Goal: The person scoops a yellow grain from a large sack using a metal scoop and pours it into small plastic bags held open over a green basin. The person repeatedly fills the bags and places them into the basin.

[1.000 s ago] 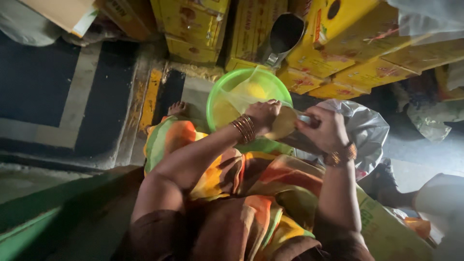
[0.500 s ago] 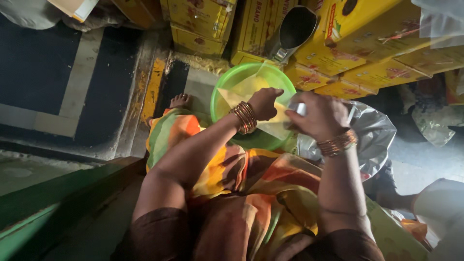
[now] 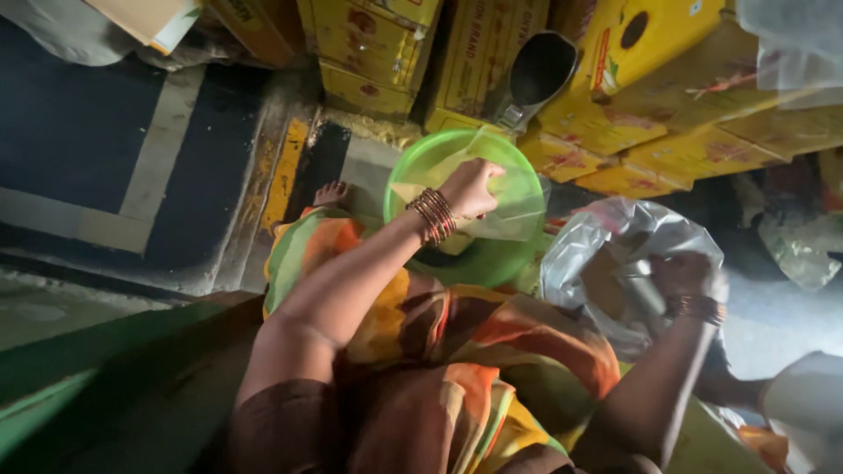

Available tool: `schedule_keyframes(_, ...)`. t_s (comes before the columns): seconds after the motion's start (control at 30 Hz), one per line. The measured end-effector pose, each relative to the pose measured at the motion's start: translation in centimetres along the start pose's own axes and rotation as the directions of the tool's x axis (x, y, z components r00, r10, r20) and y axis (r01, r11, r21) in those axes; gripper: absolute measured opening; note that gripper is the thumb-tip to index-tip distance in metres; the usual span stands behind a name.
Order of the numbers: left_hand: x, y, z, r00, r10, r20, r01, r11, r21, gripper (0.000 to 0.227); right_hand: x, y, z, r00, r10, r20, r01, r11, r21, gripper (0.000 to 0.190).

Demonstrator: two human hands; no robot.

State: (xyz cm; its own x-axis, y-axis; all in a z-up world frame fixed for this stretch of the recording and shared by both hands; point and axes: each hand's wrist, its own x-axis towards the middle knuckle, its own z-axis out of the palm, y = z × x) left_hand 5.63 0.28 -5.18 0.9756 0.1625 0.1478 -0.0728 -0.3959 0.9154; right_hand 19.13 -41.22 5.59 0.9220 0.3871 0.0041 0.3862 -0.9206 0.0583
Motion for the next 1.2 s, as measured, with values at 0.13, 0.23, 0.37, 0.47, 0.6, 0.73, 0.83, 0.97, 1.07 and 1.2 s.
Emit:
schedule_keyframes(0.13,-0.1,1.7,-1.0,0.971,-0.219,0.099,0.227,0.971,-0.078,0.056,3.8,0.6,8.2,0.884,0.340,0.320,-0.229,0.913,-0.337,0.050)
schedule_keyframes(0.23,0.1,2.9,-1.8,0.986,-0.158,0.057,0.160,0.987,-0.034,0.056,5.2,-0.3,11.4,0.880,0.270,0.391,-0.217,0.960,-0.175,0.048)
schedule_keyframes(0.37,0.0,3.4,-2.1,0.991,-0.125,0.041,0.124,0.992,0.027,0.055,5.6,-1.4,15.1,0.832,0.234,0.503,-0.260,0.965,-0.018,0.049)
schedule_keyframes(0.47,-0.5,3.4,-2.2,0.980,-0.190,0.061,0.189,0.982,0.017,0.054,5.4,-1.7,18.0,0.791,0.177,0.585,-0.306,0.943,0.128,0.052)
schedule_keyframes(0.6,-1.1,3.5,-2.2,0.992,-0.120,0.030,0.119,0.992,0.043,0.053,3.6,-1.6,20.1,0.840,-0.058,0.539,-0.229,0.863,0.450,0.054)
schedule_keyframes(0.73,-1.9,3.5,-2.7,0.979,-0.193,0.067,0.194,0.981,-0.011,0.055,2.0,-2.1,21.3,0.922,-0.235,0.306,-0.015,0.771,0.637,0.061)
schedule_keyframes(0.83,-2.0,3.6,-3.0,0.986,-0.156,0.055,0.157,0.987,-0.017,0.057,2.6,-2.3,20.7,0.820,0.142,0.555,-0.063,0.985,-0.158,0.063)
schedule_keyframes(0.97,-2.0,3.3,-2.8,0.977,-0.200,0.075,0.201,0.980,-0.010,0.057,2.5,-1.3,20.6,0.869,-0.026,0.493,-0.002,0.998,0.057,0.060)
schedule_keyframes(1.07,-2.0,2.7,-2.7,0.984,-0.164,0.063,0.162,0.986,0.034,0.057,1.7,-0.2,21.9,0.877,-0.056,0.478,-0.002,0.993,0.120,0.056)
schedule_keyframes(1.2,-2.1,2.4,-2.4,1.000,-0.030,-0.008,0.031,0.995,0.092,0.057,1.1,1.3,24.0,0.877,-0.043,0.478,-0.036,0.987,0.156,0.051)
